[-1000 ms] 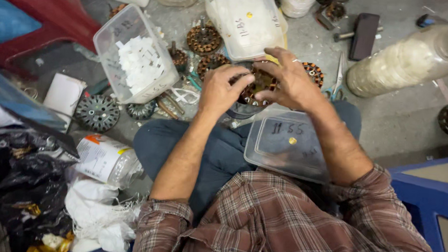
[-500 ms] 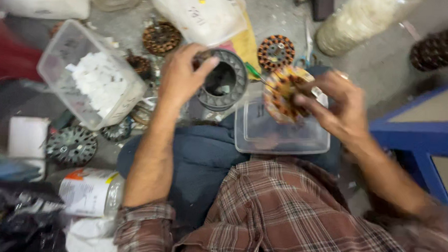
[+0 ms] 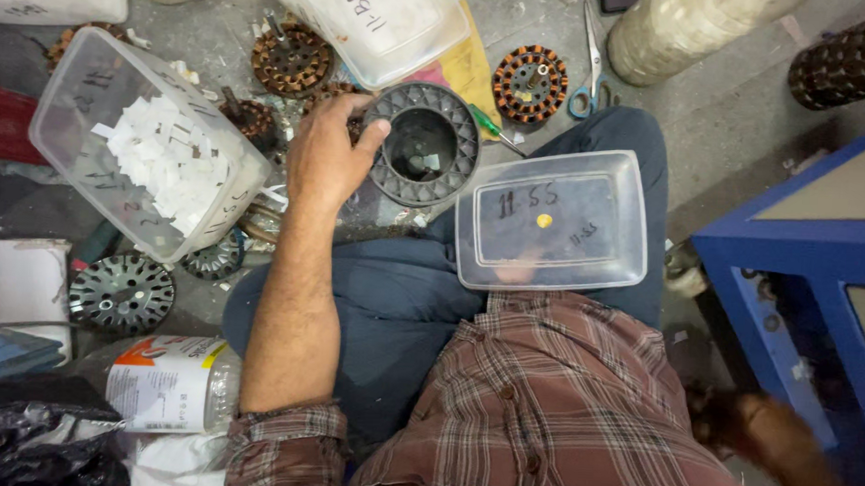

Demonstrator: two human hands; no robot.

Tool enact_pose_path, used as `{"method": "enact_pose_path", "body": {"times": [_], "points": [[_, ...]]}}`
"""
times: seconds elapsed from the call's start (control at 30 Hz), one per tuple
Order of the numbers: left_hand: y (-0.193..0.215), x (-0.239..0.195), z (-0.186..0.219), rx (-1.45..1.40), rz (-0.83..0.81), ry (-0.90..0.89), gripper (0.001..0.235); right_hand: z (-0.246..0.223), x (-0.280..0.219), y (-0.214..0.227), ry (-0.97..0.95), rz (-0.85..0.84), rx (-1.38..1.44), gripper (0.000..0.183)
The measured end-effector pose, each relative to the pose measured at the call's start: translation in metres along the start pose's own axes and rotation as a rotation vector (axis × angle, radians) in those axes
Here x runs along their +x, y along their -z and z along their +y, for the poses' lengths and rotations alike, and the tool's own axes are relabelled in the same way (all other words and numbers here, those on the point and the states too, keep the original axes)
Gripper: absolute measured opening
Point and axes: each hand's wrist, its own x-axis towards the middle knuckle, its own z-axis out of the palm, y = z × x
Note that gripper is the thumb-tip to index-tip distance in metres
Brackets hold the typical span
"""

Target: The person inserts small white insulating strips into the slots of several fan motor stators and uses a screwdriver to press them into place.

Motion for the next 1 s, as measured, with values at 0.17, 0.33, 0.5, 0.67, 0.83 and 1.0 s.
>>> {"method": "enact_pose_path", "body": {"times": [0.17,0.33,0.5,0.67,0.83,1.0], "points": [[0.005,-0.001,0.004,0.122,-0.05,0.123,0.035,-0.032,0.019,0.004,-0.016,0.08,0.084,0.052],[0.009,0.0,0.004,0.05,-0.081,0.193,0.037,-0.053,0.034,0.025,-0.03,0.162,0.18,0.049],[0.016,-0.001,-0.008,0.054,-0.076,0.171,0.042,-0.079,0.038,0.033,-0.084,0.304,0.318,0.048],[0.048,-0.005,-0.048,0.007,0.106,0.15,0.042,-0.109,0.077,0.081,0.03,0.541,0.65,0.047],[0.125,-0.055,-0.143,0.032,0.691,0.187,0.035,-0.131,0.129,0.114,-0.034,0.342,1.06,0.041],[0.127,-0.11,-0.22,0.456,0.76,0.806,0.052,-0.11,0.125,0.144,0.129,0.48,1.207,0.039]]}}
